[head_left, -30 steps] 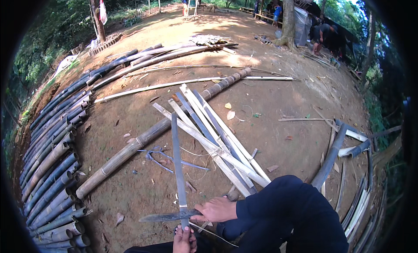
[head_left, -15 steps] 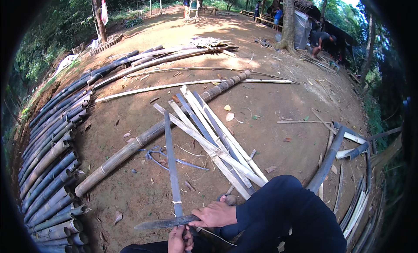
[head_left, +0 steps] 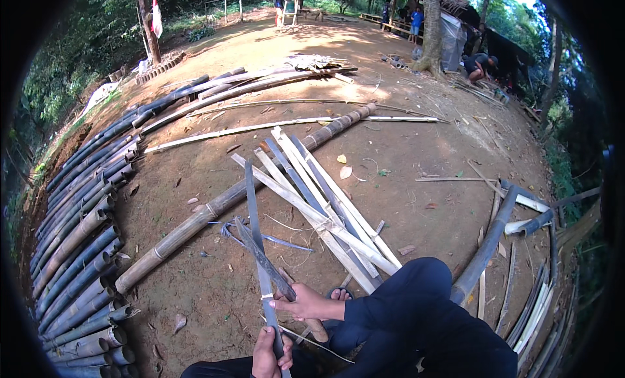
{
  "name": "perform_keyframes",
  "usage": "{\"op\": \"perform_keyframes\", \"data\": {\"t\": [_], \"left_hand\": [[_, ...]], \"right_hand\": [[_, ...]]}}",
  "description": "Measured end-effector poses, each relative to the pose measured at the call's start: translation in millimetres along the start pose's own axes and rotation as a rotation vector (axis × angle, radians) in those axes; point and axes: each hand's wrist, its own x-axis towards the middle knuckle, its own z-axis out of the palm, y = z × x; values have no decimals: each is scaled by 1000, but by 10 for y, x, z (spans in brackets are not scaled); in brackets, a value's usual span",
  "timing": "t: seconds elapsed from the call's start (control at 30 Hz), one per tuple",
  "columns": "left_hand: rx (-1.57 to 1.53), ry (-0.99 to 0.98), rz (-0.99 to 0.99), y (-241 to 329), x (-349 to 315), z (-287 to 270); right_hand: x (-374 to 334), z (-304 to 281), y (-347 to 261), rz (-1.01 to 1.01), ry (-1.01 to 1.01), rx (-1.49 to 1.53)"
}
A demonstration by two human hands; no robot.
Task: The person strips thin layers and fibers from a bamboo pole using a large knife, while sitting on the ground.
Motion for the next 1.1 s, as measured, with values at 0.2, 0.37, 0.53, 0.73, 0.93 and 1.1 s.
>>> {"op": "perform_keyframes", "data": {"t": [0.2, 0.37, 0.53, 0.73, 0.93, 1.1], "left_hand": [[384, 191, 134, -175, 76, 69], [648, 175, 305, -459, 233, -299], [144, 51, 17, -41, 64, 60], [-144, -156, -144, -5, -108, -77], [-11, -177, -75, 9, -166, -30], [48, -163, -33, -38, -144, -10]], "right_hand": [[45, -68, 137, -58, 136, -204], [127, -68, 34, -207, 294, -340], [-144, -36, -179, -422, 131, -632], [-458, 76, -134, -527, 22, -1012], [-154, -320, -290, -341, 120, -1101], [-313, -183, -199, -564, 68, -1127]]}}
